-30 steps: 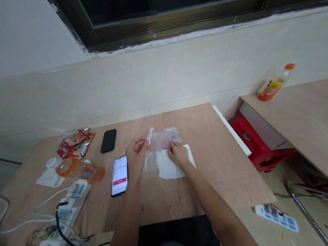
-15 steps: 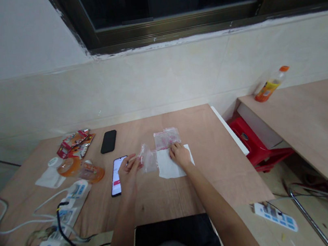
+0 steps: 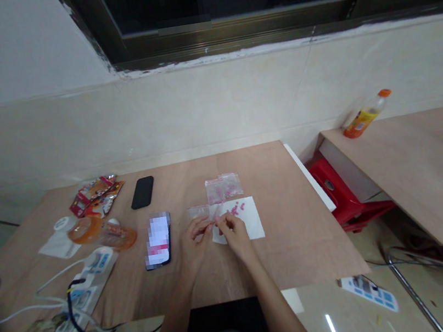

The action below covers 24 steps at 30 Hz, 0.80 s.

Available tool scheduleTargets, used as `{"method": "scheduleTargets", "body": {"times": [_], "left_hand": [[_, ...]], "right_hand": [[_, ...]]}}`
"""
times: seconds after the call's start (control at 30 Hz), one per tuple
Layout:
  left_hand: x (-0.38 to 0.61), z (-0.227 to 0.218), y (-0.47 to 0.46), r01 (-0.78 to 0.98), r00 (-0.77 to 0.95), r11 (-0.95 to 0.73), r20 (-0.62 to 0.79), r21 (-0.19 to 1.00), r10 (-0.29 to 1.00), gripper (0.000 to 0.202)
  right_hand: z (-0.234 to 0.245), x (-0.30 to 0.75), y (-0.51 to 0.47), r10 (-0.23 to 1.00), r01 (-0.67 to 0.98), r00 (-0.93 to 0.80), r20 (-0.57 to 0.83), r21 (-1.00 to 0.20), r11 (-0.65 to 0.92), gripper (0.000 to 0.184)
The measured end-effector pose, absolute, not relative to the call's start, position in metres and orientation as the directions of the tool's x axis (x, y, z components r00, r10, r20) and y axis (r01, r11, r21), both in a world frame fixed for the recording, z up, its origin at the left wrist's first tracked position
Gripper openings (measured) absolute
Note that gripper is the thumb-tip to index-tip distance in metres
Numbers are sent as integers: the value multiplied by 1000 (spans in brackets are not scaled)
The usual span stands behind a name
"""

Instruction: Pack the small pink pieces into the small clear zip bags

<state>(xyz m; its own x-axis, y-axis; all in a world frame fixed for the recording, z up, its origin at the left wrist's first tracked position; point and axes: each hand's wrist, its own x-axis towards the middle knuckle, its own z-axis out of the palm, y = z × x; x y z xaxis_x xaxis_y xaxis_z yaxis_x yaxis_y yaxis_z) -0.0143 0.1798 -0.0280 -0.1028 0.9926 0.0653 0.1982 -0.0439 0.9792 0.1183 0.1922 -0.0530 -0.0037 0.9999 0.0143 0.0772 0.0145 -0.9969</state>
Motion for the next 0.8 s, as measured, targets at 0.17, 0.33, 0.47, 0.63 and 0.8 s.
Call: {"method": "scheduleTargets", "body": {"times": [0.17,0.33,0.47,0.63,0.8], "left_hand": [[-10,-25,169,291,-31,-52,63,955,998,13],[-13,-23,169,284,-63,-4,23,959,998,9],[-14,-23,169,286,-64,-6,25,958,998,12],[-16,-24,169,154,7,34,-36,988,999,21],[-17,-26,170,99,7,89,-90,991,996,25]], "right_hand": [[-49,119,180,1000,204,-4,-5,-979,-4,40],[-37,124,177,998,437,-39,-51,-899,-29,32],[-33,125,177,995,456,-92,-50,-890,-2,28],[-38,128,180,984,221,-176,-23,-975,17,32],[-37,134,179,974,241,-224,25,-967,80,30]]}}
